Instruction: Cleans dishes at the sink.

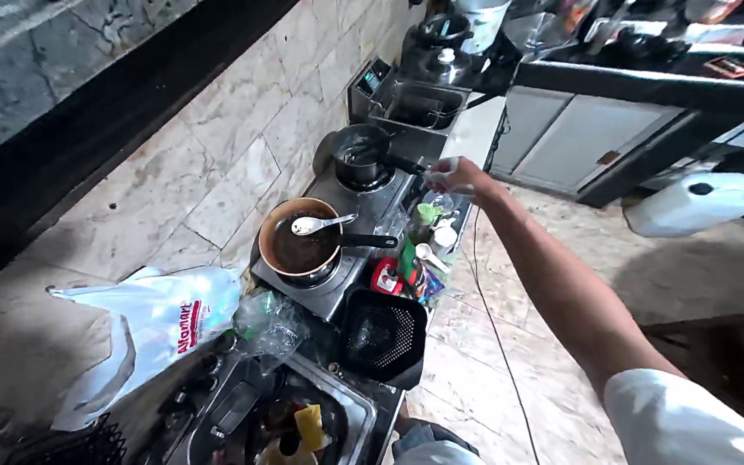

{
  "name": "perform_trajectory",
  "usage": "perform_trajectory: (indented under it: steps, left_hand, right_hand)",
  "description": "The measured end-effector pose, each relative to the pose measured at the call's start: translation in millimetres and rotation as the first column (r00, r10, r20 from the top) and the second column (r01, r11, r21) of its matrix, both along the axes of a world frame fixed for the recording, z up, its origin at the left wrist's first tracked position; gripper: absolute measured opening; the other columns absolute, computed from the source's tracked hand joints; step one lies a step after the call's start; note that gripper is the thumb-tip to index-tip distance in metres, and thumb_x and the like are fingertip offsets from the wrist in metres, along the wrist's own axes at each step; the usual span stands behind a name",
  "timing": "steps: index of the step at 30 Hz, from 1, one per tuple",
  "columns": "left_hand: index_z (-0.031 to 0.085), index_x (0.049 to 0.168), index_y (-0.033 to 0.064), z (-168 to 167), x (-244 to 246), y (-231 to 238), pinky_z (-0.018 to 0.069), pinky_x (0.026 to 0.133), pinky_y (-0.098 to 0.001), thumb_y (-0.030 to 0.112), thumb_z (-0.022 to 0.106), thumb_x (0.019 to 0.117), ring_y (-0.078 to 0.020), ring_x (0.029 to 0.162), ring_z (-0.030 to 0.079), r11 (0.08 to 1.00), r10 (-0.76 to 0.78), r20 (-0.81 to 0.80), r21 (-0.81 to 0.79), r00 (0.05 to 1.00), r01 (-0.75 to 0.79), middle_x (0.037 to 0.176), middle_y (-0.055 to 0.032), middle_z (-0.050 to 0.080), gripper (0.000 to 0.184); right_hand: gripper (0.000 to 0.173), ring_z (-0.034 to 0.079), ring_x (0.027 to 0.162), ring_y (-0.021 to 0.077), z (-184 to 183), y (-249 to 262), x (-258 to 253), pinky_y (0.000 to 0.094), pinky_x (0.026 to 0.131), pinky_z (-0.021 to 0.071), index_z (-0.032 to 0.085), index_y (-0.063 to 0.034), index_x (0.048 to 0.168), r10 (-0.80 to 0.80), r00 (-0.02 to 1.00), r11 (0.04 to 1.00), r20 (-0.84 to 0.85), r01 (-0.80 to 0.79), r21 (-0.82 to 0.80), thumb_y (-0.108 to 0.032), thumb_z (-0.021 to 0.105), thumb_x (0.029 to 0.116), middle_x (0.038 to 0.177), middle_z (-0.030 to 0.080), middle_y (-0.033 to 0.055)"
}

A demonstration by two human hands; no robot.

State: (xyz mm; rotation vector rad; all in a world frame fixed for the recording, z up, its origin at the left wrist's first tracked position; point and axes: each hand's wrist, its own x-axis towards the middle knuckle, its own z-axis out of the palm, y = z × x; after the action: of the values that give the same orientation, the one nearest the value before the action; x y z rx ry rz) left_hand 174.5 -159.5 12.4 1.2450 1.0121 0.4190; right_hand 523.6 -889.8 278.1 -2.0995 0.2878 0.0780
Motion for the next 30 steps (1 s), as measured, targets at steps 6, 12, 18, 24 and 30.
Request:
perform_trajectory:
  steps: [6,12,18,24,30]
  left_hand:
    - [0.067,0.116,-0.0093,-6,-16,-13,0.0542,0.095,-0.0512,0.021,0.065,0.0992,-0.0324,0.104,0.067,0.786,-0.182,-0.504,0.441,0.844,0.433,0.114,-0.0245,0.069,0.034]
    - [0.068,0.123,-0.0013,42,-8,-34,0.0501,0.098,-0.0627,0.024,0.062,0.0996,-0.0442,0.115,0.065,0.384,-0.13,-0.958,0.19,0.256,0.904,0.121,-0.0273,0.068,0.035]
    - [0.067,0.118,-0.0062,134,65,-120,0.0516,0.094,-0.0649,0.032,0.051,0.107,-0.0464,0.107,0.066,0.186,-0.286,-0.797,0.498,0.531,0.847,0.113,-0.0308,0.068,0.043]
    - [0.052,0.133,-0.0099,250,232,-366,0.0572,0.093,-0.0386,0.018,0.045,0.1093,-0.0215,0.1,0.069,0.572,-0.814,0.043,0.235,0.579,0.786,0.115,-0.0194,0.068,0.037]
    - [0.043,0.148,-0.0024,240,394,-563,0.0502,0.103,-0.0378,0.051,0.038,0.1091,-0.0262,0.123,0.061,0.475,-0.856,0.141,-0.163,0.497,0.865,0.142,-0.0206,0.056,0.066]
  right_hand:
    - [0.036,0.071,0.085,0.0243,-19,27,-36,0.0463,0.081,0.0593,0.066,-0.0031,0.124,0.11,0.992,0.987,0.059,-0.117,0.114,-0.033,0.06,0.1047,0.104,0.073,0.0142]
    - [0.031,0.072,0.089,0.0262,-57,34,-127,0.0507,0.085,0.0596,0.068,-0.0076,0.125,0.134,0.989,0.991,-0.055,-0.133,0.009,-0.029,0.061,0.1046,0.105,0.073,0.0141]
    - [0.033,0.072,0.096,0.0269,-96,15,-238,0.0525,0.092,0.0575,0.069,-0.0093,0.127,0.043,0.977,0.997,-0.211,-0.056,-0.058,-0.032,0.061,0.1037,0.11,0.074,0.0131]
    - [0.03,0.073,0.089,0.0269,-143,-1,-328,0.0513,0.087,0.0597,0.069,-0.0057,0.124,-0.151,0.934,0.978,-0.324,0.19,0.092,-0.026,0.063,0.103,0.104,0.075,0.0145]
    - [0.029,0.074,0.089,0.0277,-171,-5,-386,0.0517,0.086,0.06,0.069,-0.006,0.124,-0.229,0.886,0.952,-0.402,0.29,0.098,-0.025,0.064,0.1021,0.103,0.075,0.0144]
